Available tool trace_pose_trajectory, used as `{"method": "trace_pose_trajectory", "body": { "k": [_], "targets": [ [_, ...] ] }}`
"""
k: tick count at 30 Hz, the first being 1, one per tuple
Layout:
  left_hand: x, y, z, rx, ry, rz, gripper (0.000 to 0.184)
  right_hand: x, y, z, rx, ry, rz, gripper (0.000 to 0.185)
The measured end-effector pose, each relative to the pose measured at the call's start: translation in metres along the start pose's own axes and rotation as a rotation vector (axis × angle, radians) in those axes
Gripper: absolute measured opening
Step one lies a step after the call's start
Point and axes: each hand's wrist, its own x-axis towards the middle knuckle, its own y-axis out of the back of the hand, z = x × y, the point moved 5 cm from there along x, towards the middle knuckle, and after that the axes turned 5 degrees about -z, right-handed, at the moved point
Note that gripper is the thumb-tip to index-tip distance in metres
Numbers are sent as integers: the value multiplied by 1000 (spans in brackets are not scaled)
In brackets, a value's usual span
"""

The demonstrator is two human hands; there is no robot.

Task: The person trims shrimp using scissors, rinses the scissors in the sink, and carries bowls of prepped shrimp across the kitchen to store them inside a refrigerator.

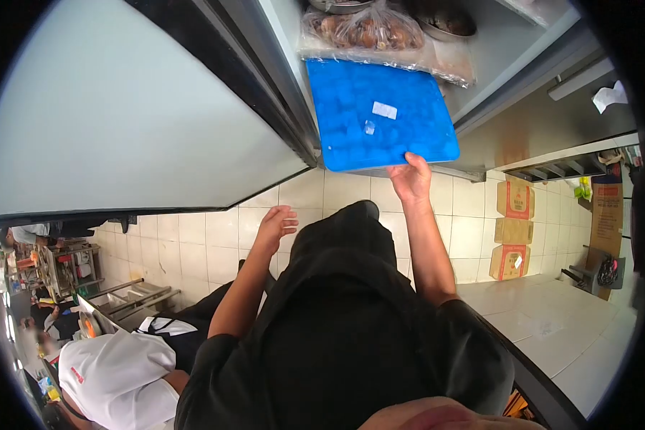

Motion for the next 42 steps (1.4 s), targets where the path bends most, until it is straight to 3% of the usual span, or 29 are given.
{"method": "trace_pose_trajectory", "body": {
  "k": [5,14,23,29,32,34,36,42],
  "targets": [
    [-6,12,-15,-14,45,26,23,37,20,3,-27,30,14,49],
    [38,-27,11,44,43,9,25,87,64,31,7,-28,99,37],
    [70,-83,35,3,-7,-98,27,79,35,22,72,-35,117,36],
    [76,-67,22,-58,-14,-163,34,12,53,33,-16,-121,192,37],
    [59,-64,20,-71,-14,-95,41,-44,55,30,28,-157,189,68],
    [66,-44,2,-117,-52,-142,31,-77,24,13,95,-195,237,59],
    [57,-27,-11,-172,0,-157,31,-111,34,12,98,-240,272,68],
    [49,7,-42,-18,155,29,31,-155,84,27,-38,-313,410,69]
  ]
}}
